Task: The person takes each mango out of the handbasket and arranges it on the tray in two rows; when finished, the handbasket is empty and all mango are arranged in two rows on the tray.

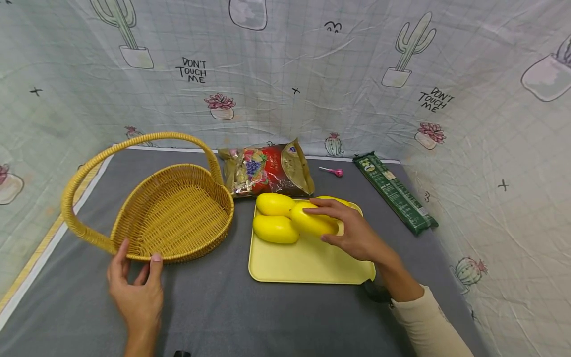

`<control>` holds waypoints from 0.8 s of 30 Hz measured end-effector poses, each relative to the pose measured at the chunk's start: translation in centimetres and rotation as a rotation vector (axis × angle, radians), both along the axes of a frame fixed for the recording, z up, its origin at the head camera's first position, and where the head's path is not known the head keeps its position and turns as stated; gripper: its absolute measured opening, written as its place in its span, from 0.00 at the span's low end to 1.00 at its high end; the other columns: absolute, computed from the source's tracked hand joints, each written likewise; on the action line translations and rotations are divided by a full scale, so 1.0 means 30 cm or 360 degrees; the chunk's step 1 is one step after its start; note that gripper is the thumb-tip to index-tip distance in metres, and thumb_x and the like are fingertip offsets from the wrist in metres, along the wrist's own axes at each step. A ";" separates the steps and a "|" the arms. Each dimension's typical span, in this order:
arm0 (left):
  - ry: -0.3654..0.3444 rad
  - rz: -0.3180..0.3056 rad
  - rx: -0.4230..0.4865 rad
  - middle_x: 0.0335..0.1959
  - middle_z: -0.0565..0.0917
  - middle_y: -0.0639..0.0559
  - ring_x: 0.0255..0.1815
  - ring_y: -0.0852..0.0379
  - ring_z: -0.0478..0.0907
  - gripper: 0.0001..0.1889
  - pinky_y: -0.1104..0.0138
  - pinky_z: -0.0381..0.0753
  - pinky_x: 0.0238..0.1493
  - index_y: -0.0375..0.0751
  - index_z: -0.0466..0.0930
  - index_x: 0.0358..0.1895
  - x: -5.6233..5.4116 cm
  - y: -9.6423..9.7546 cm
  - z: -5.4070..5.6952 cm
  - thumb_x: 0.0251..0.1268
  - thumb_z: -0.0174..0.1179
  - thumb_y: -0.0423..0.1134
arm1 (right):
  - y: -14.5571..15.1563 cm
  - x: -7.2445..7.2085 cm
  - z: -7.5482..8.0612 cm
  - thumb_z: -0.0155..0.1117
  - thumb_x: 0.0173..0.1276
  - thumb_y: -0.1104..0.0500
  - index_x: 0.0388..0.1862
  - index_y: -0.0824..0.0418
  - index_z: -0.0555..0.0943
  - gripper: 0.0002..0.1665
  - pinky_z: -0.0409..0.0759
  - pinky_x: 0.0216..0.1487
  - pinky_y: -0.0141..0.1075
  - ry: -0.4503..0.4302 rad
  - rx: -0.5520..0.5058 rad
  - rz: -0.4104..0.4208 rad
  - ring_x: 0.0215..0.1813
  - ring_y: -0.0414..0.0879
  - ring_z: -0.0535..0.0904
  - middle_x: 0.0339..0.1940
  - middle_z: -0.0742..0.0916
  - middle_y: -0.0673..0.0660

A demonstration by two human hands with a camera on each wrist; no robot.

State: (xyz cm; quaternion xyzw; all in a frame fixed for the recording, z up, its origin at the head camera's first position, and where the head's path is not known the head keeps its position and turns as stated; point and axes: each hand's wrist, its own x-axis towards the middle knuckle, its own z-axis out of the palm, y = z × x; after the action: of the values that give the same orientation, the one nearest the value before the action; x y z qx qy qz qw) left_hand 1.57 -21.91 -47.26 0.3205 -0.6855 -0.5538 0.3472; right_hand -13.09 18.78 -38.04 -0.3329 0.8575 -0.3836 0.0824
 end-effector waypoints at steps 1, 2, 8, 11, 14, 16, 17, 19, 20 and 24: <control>0.0000 -0.0001 -0.0001 0.76 0.67 0.53 0.80 0.45 0.65 0.34 0.75 0.79 0.55 0.55 0.73 0.78 0.000 0.000 0.002 0.69 0.71 0.35 | 0.013 -0.001 -0.006 0.77 0.64 0.72 0.74 0.47 0.81 0.41 0.74 0.73 0.62 0.0007 0.0014 0.0000 0.80 0.59 0.70 0.80 0.76 0.55; 0.0001 -0.0002 0.0000 0.76 0.67 0.53 0.80 0.45 0.65 0.34 0.74 0.79 0.55 0.55 0.73 0.78 0.000 0.000 0.003 0.69 0.71 0.35 | 0.026 -0.002 -0.012 0.77 0.63 0.73 0.74 0.47 0.81 0.42 0.74 0.73 0.63 0.0012 0.0030 0.0000 0.80 0.60 0.70 0.80 0.76 0.56; 0.0000 0.0011 0.0009 0.75 0.68 0.54 0.79 0.45 0.66 0.34 0.74 0.80 0.56 0.55 0.74 0.77 0.000 -0.006 0.005 0.69 0.72 0.35 | 0.083 -0.007 -0.056 0.76 0.63 0.75 0.73 0.47 0.81 0.42 0.76 0.71 0.63 0.0001 0.0130 0.0012 0.81 0.61 0.70 0.80 0.76 0.57; 0.0001 0.0017 0.0019 0.75 0.67 0.53 0.80 0.45 0.65 0.34 0.75 0.80 0.56 0.55 0.74 0.77 0.002 -0.010 0.003 0.69 0.71 0.34 | 0.096 -0.008 -0.080 0.74 0.63 0.76 0.73 0.46 0.82 0.43 0.76 0.71 0.62 -0.0014 0.0168 0.0024 0.81 0.60 0.70 0.80 0.76 0.55; -0.0008 0.0018 0.0017 0.75 0.67 0.53 0.80 0.45 0.65 0.35 0.75 0.80 0.56 0.56 0.73 0.77 0.003 -0.011 0.004 0.69 0.71 0.34 | 0.101 -0.009 -0.101 0.74 0.63 0.76 0.72 0.44 0.82 0.43 0.76 0.72 0.62 -0.0017 0.0197 0.0039 0.81 0.60 0.69 0.81 0.76 0.54; -0.0013 0.0014 0.0020 0.75 0.67 0.53 0.80 0.45 0.65 0.35 0.75 0.80 0.57 0.56 0.73 0.78 0.003 -0.011 0.004 0.69 0.71 0.34 | 0.103 -0.009 -0.115 0.74 0.62 0.76 0.71 0.44 0.83 0.43 0.76 0.71 0.61 -0.0001 0.0209 0.0043 0.81 0.60 0.69 0.81 0.76 0.54; -0.0015 0.0014 0.0021 0.75 0.67 0.53 0.80 0.45 0.65 0.35 0.74 0.80 0.57 0.56 0.73 0.78 0.004 -0.010 0.004 0.69 0.71 0.34 | 0.104 -0.008 -0.121 0.73 0.62 0.77 0.71 0.44 0.83 0.42 0.76 0.71 0.61 0.0006 0.0211 0.0043 0.81 0.60 0.69 0.81 0.76 0.54; -0.0026 0.0011 0.0019 0.75 0.67 0.53 0.80 0.45 0.64 0.35 0.73 0.80 0.58 0.56 0.72 0.78 0.004 -0.008 0.004 0.69 0.71 0.35 | 0.105 -0.006 -0.136 0.73 0.62 0.77 0.71 0.45 0.84 0.42 0.76 0.71 0.61 0.0025 0.0214 0.0044 0.80 0.59 0.70 0.80 0.76 0.55; -0.0030 0.0010 0.0021 0.75 0.67 0.53 0.80 0.45 0.64 0.35 0.73 0.80 0.59 0.57 0.72 0.78 0.004 -0.008 0.004 0.69 0.71 0.35 | 0.106 -0.005 -0.142 0.72 0.62 0.77 0.71 0.45 0.84 0.42 0.76 0.71 0.61 0.0037 0.0212 0.0042 0.80 0.59 0.70 0.80 0.77 0.55; -0.0035 0.0001 0.0030 0.76 0.67 0.53 0.81 0.45 0.63 0.35 0.72 0.80 0.59 0.56 0.72 0.78 0.004 -0.007 0.002 0.70 0.71 0.35 | 0.109 -0.001 -0.163 0.72 0.62 0.78 0.70 0.46 0.84 0.42 0.69 0.75 0.66 0.0074 0.0201 0.0032 0.80 0.60 0.69 0.80 0.77 0.56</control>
State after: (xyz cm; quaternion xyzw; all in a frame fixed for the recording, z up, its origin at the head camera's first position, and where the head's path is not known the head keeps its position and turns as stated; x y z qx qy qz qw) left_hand 1.70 -22.13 -47.20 0.3301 -0.6840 -0.5565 0.3369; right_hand -13.13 22.05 -42.92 -0.3444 0.8782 -0.3202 0.0872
